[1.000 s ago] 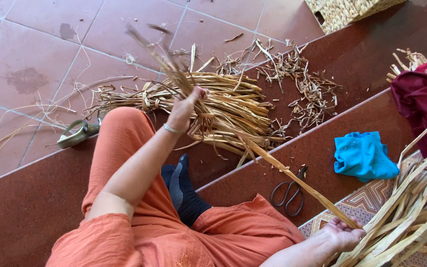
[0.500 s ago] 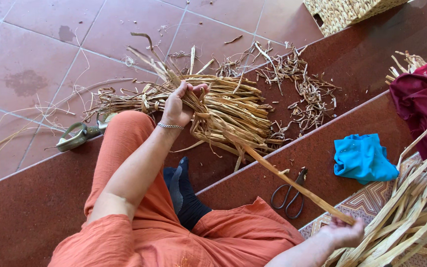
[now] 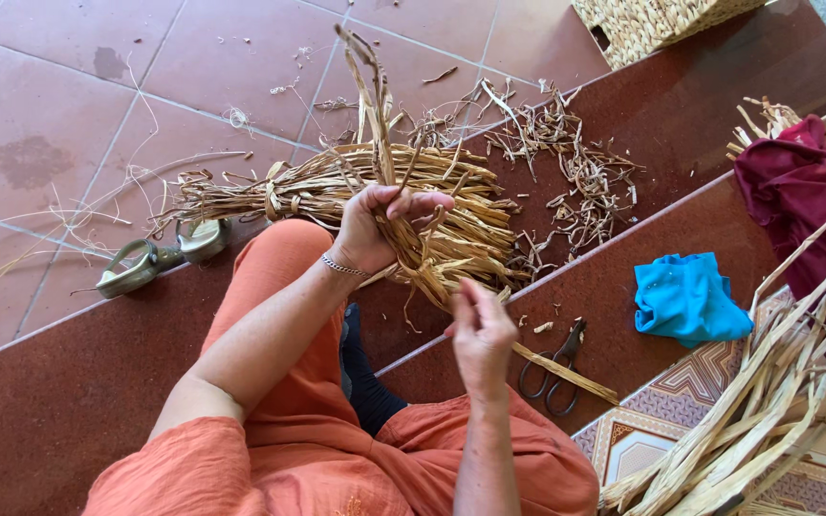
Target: The person sits on the floor and uses shears to trim and split dried plant stems. They repeatedly pick up stems, cut them, and place the processed pieces into a pile on the floor.
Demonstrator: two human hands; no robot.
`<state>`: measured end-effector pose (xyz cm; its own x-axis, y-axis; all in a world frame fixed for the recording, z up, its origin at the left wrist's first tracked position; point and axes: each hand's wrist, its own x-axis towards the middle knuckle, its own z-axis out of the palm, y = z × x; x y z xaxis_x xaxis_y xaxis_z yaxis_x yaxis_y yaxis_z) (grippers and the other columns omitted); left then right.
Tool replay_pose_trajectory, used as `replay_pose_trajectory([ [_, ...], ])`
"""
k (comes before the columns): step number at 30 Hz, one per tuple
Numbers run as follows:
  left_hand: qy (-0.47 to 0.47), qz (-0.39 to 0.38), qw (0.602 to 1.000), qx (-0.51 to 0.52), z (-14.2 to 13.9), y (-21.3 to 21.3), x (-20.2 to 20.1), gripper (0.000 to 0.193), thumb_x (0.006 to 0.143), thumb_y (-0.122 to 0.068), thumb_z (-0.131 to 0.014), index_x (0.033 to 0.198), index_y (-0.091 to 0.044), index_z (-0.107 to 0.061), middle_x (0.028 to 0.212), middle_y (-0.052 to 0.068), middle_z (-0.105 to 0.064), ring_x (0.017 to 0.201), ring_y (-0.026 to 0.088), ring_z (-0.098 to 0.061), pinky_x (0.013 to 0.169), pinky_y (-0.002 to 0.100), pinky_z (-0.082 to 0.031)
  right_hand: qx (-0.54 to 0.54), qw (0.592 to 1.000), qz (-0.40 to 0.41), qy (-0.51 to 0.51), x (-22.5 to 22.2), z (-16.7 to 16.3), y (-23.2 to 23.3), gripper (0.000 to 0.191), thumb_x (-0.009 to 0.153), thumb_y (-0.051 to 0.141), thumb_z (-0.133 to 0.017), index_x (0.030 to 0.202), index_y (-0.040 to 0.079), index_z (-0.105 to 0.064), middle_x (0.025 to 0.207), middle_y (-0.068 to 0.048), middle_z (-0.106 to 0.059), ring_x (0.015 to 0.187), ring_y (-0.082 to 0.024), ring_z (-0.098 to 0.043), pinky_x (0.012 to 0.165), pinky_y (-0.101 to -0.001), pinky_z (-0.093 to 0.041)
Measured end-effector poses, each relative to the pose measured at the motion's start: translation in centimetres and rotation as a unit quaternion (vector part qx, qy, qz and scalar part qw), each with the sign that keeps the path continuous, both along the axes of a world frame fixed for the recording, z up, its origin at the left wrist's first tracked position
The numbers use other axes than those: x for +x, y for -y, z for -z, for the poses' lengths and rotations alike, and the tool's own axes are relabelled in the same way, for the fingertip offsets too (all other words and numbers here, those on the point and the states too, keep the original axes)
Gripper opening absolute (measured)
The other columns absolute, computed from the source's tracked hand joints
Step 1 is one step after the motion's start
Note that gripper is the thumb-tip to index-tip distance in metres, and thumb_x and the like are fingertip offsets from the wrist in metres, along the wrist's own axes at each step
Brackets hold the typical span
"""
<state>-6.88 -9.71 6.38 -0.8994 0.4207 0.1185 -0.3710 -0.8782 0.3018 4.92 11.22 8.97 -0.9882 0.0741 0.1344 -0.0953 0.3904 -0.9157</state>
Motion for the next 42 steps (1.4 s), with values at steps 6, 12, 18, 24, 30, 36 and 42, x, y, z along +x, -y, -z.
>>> replay_pose_trajectory([
  [6,0.029,-0.044,0.999,0.004,0.5,-0.7,0.2,0.035,0.098,-0.026,-0.048,0.072,-0.006,-0.060,0.135,0.026,-0.065,0.128,0.039,-0.061,0.117,0.054,-0.043,0.051,0.986,-0.087,-0.131,0.6,0.6,3.3,0.014,0.098,0.008,-0.073,0.112,0.005,-0.073,0.099,-0.007,-0.075,0.079,-0.014,-0.071,0.067,-0.0303,-0.059],
  [12,0.024,-0.027,0.999,0.020,1.7,-1.4,0.4,0.037,0.101,-0.026,-0.044,0.070,-0.009,-0.057,0.130,0.028,-0.067,0.125,0.041,-0.063,0.116,0.054,-0.042,0.060,0.982,-0.071,-0.163,0.1,0.6,3.4,0.017,0.093,0.006,-0.074,0.110,0.006,-0.073,0.105,-0.010,-0.072,0.087,-0.019,-0.072,0.071,-0.0294,-0.062],
  [18,0.008,-0.007,1.000,-0.001,2.0,-1.9,0.8,0.038,0.103,-0.028,-0.042,0.074,-0.010,-0.057,0.124,0.026,-0.070,0.124,0.038,-0.063,0.115,0.052,-0.045,0.133,0.964,-0.039,-0.226,-0.9,0.0,2.5,0.026,0.082,0.003,-0.077,0.105,0.003,-0.068,0.109,-0.013,-0.071,0.101,-0.029,-0.067,0.089,-0.0440,-0.056],
  [24,-0.081,-0.053,0.934,-0.343,0.3,-1.4,2.7,0.048,0.103,-0.038,-0.052,0.138,-0.005,-0.052,0.133,0.015,-0.062,0.129,0.024,-0.057,0.110,0.045,-0.045,0.079,0.982,-0.041,-0.165,-2.4,1.1,0.9,0.014,0.086,0.001,-0.075,0.092,0.007,-0.063,0.103,-0.008,-0.073,0.095,-0.018,-0.070,0.086,-0.0344,-0.059],
  [30,-0.265,-0.009,0.888,-0.375,-1.0,-0.8,4.5,0.072,0.096,-0.047,-0.063,0.151,-0.004,-0.043,0.137,0.008,-0.061,0.128,0.015,-0.058,0.110,0.036,-0.047,-0.109,0.992,-0.054,-0.040,-3.2,0.6,-0.6,0.017,0.088,0.001,-0.080,0.092,0.005,-0.064,0.093,-0.001,-0.069,0.083,-0.008,-0.062,0.076,-0.0233,-0.053],
  [36,-0.155,0.010,0.880,-0.449,-0.2,-1.2,4.1,0.037,0.106,-0.031,-0.061,0.129,-0.002,-0.068,0.103,0.005,-0.070,0.095,0.012,-0.065,0.083,0.031,-0.056,-0.131,0.977,-0.113,0.124,-4.0,-2.7,-3.1,0.015,0.095,0.013,-0.076,0.105,0.005,-0.067,0.081,0.004,-0.064,0.069,-0.005,-0.054,0.062,-0.0208,-0.047],
  [42,-0.143,0.007,0.887,-0.439,0.2,-1.0,3.8,0.037,0.106,-0.032,-0.057,0.128,-0.005,-0.066,0.107,0.004,-0.073,0.097,0.010,-0.066,0.082,0.026,-0.055,0.176,0.968,-0.150,0.095,-4.4,-5.2,-3.6,0.026,0.100,0.027,-0.064,0.117,0.012,-0.076,0.079,-0.002,-0.073,0.070,-0.015,-0.069,0.064,-0.0328,-0.055],
])
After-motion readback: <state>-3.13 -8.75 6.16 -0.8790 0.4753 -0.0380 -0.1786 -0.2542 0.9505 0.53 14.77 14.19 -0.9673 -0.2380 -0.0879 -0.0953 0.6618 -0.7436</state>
